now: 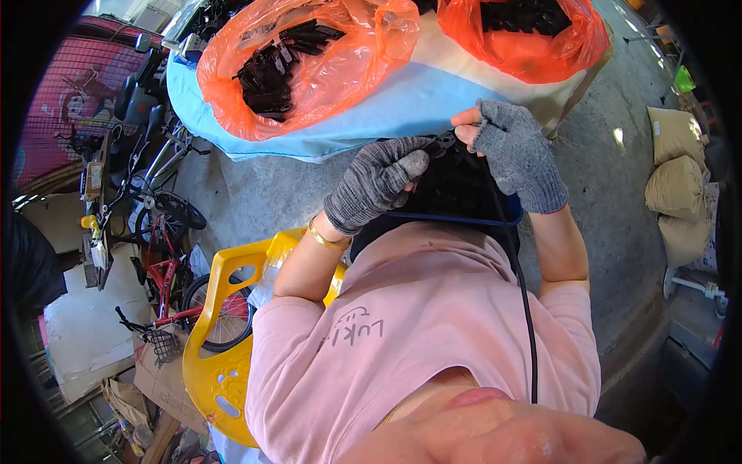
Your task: Sorting small black industrial components from large bags and packaging them into smaller bags.
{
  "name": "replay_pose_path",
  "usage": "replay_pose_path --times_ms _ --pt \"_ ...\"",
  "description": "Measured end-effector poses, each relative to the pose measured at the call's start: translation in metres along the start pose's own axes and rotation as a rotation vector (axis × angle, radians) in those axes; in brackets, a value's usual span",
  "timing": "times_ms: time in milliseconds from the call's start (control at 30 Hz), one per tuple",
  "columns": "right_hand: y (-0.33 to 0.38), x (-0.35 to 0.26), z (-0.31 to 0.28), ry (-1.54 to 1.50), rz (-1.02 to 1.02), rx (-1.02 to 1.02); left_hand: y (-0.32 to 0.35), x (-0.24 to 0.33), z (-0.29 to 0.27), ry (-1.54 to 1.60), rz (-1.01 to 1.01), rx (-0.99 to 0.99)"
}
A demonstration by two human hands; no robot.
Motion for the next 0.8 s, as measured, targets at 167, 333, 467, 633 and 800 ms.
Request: replay_pose_path --times_ms 167,333,467,633,800 --pt "0.005 -0.005 0.002 0.034 -0.040 0.005 0.002 0.007 0.000 -0.047 0.075 0.003" --pt "0.007 -0.007 0.004 -0.015 -0.109 0.015 0.001 0.011 -0.002 -0.137 0.146 0.053" --pt "0.008 -0.006 0.005 0.098 -0.232 0.069 -0.003 0.010 -0.003 -0.171 0.157 0.099" --pt "0.003 -0.002 0.007 -0.055 -0.100 -0.060 -0.004 0.003 0.002 -0.157 0.039 -0.034" --pt "0.021 -0.003 0.033 -0.336 0.014 -0.158 0.001 -0.003 0.035 -0.230 0.479 -0.065"
Point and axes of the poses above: each hand's wrist, its own y-axis away from the middle knuckle, its own z-axis out of the palm, x = y × z, the point moved 6 cm from there along -y, towards the middle knuckle, and after that the axes turned 15 degrees about x, right-handed, at the moved point
